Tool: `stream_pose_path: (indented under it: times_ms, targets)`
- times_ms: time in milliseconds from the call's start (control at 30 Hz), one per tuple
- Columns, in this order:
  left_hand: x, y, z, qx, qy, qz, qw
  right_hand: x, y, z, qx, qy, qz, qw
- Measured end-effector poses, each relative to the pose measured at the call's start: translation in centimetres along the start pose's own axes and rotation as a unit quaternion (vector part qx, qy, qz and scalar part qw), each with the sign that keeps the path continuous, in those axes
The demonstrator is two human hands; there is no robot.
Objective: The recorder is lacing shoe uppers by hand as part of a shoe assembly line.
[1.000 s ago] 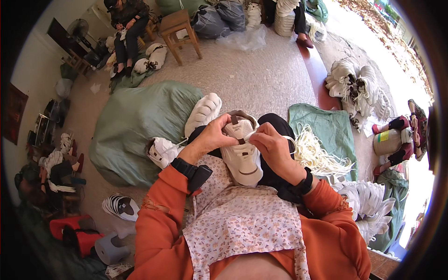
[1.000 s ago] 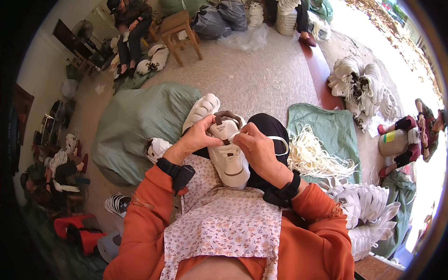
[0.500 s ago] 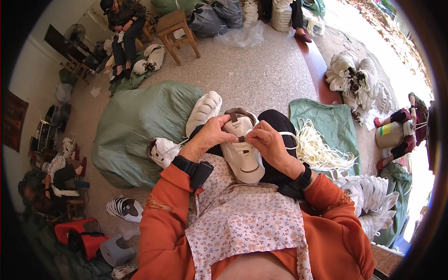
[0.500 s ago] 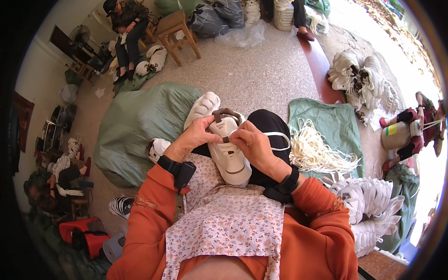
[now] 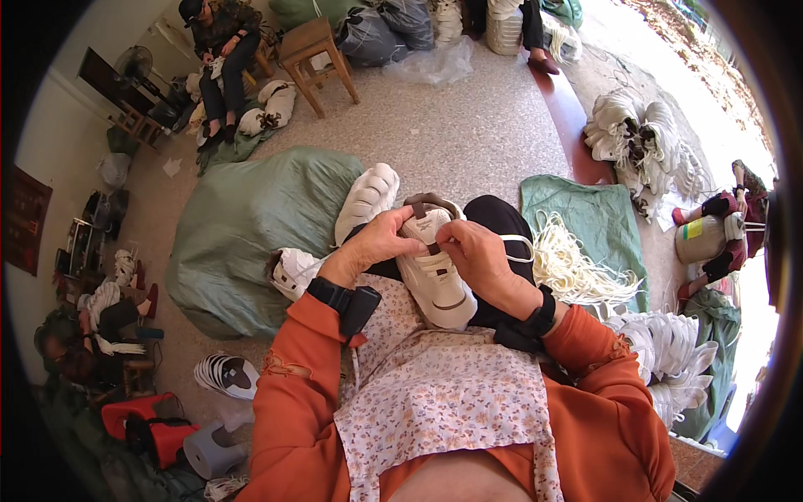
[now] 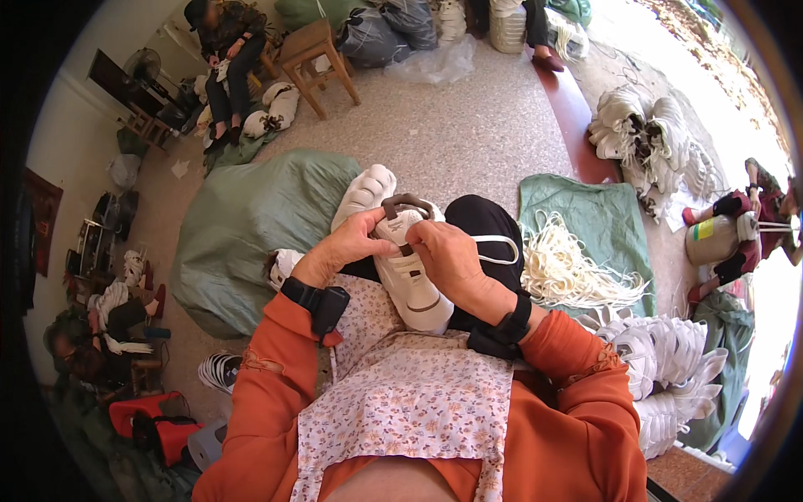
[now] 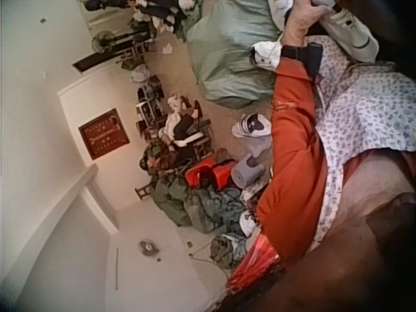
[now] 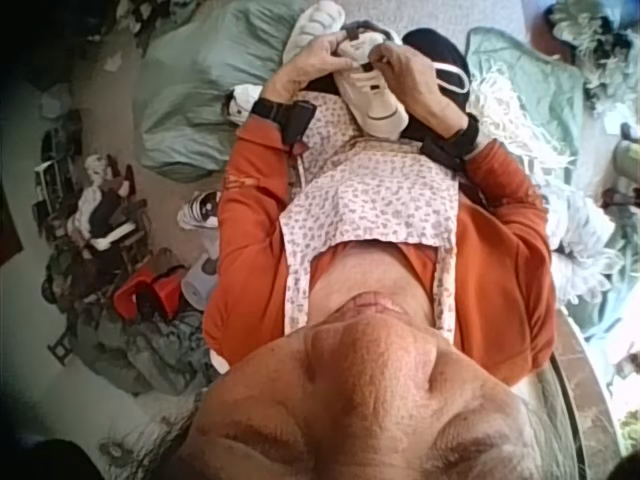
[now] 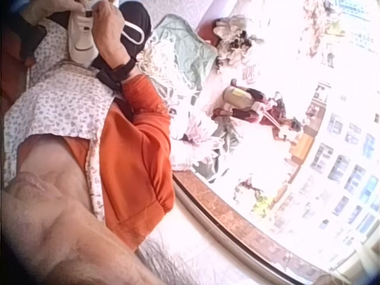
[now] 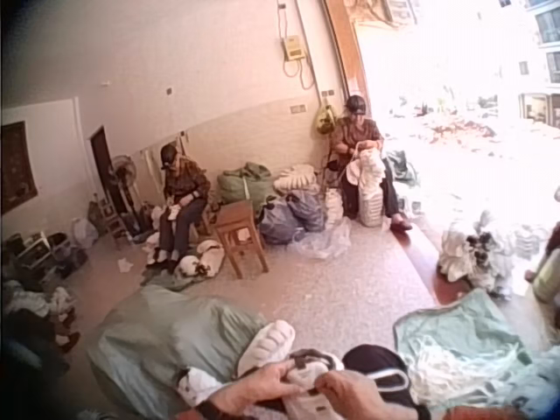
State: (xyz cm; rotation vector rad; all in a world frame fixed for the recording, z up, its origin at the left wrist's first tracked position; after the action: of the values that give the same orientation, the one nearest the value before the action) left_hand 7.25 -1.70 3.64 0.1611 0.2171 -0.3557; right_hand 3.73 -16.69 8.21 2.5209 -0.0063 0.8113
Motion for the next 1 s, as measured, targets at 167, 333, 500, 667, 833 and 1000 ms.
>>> stream_pose_path:
  times_ms: [167, 333, 500, 667, 833, 1000]
  targets:
    - [-0.3, -0.1, 0.5, 0.012, -0.030, 0.027, 0.999, -0.4, 1.4, -0.6, 0.004, -0.002, -0.003, 1.000]
    - [-3.5, 0.6, 1.7, 0.039, -0.176, 0.193, 0.965, -0.4, 1.3, 0.3, 0.002, -0.032, -0.032, 0.999]
    - [-5.2, 0.3, 2.5, 0.190, -0.249, 0.204, 0.927, -0.2, 0.3, -0.2, -0.016, 0.020, -0.006, 1.000]
    - [-5.4, -0.8, 3.6, 0.254, -0.289, 0.221, 0.896, 0.1, 0.1, -0.4, -0.040, 0.027, -0.022, 0.999]
    - [-5.4, -1.2, 3.8, 0.284, -0.257, 0.234, 0.894, 0.1, 0.5, -0.5, -0.037, 0.018, -0.037, 0.998]
    - [-5.7, -1.2, 4.3, 0.279, -0.235, 0.231, 0.902, -0.1, 0.5, -0.8, -0.034, 0.031, -0.034, 0.998]
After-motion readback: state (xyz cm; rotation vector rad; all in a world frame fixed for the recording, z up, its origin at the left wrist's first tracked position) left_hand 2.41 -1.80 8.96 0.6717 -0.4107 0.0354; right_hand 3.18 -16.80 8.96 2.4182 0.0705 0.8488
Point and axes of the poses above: each hand's wrist, its own x-axis towards the middle knuckle, its own y-axis out of the back of the hand, z = x × y, the point moved 8 cm from there along x, towards the middle knuckle, and after that the axes turned 13 degrees about z, right-handed, at the moved point
